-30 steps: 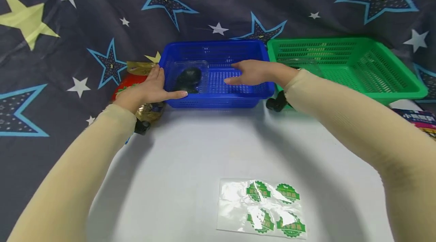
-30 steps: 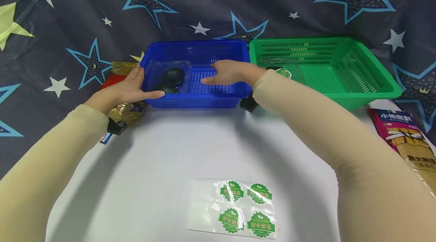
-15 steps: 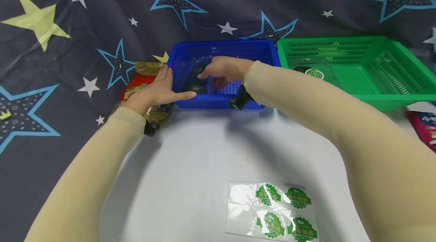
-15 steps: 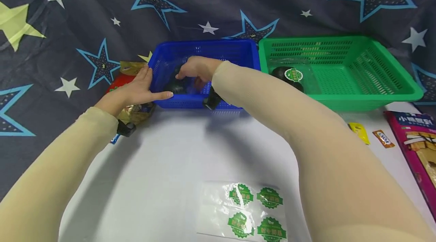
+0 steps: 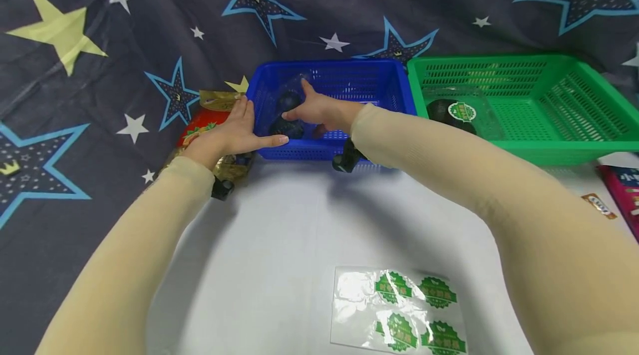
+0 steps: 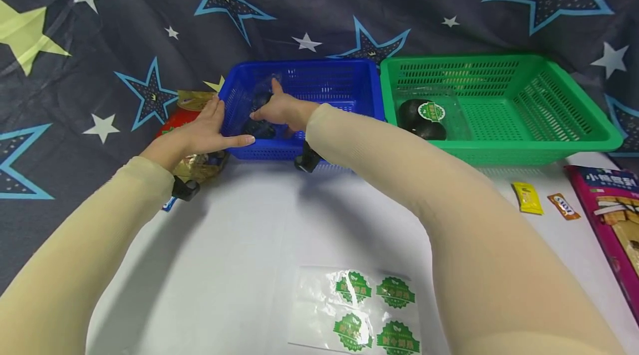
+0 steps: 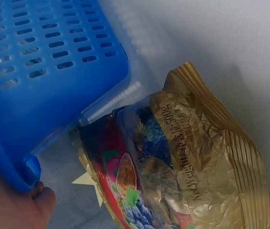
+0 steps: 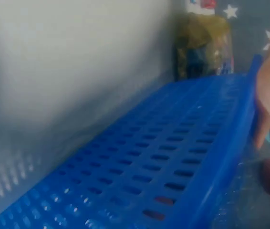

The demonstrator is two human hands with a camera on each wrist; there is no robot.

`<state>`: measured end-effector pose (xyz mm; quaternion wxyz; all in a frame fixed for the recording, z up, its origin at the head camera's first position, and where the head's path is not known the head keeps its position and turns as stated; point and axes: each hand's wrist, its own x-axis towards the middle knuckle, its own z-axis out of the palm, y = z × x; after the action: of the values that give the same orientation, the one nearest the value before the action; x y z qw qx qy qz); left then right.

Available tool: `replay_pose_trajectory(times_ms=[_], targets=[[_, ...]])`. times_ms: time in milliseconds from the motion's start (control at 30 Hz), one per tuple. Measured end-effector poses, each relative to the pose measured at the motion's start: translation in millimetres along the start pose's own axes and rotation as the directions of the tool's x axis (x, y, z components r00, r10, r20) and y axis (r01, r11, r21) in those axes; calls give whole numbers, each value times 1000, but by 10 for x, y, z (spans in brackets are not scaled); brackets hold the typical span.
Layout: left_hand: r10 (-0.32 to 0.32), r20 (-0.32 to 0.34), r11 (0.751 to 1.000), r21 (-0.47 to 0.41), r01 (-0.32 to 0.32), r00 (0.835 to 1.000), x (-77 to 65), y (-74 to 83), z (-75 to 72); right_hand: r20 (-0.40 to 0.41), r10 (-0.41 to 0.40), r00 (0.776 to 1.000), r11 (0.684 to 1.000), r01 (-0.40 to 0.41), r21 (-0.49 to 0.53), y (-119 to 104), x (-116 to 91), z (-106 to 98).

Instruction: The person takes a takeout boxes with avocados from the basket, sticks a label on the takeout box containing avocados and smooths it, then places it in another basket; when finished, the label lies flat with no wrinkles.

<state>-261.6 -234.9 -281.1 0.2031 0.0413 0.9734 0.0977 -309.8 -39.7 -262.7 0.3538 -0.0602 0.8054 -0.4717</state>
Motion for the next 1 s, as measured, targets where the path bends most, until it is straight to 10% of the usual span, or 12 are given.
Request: replay_pose_trajectory(times_ms=[433, 700, 1000], targets=[[-12, 3, 1000, -20, 12, 1000, -34, 44, 4, -42, -135, 990, 990, 134, -39, 76, -255, -270], [-8, -8, 1000, -22, 8, 1000, -63, 44, -3, -81, -278, 957, 946, 288, 149, 278, -1095, -821], [2, -29, 1000, -13, -2, 1000, -53, 59, 13, 27, -478, 878, 835, 445, 322, 1027, -2022, -1103]])
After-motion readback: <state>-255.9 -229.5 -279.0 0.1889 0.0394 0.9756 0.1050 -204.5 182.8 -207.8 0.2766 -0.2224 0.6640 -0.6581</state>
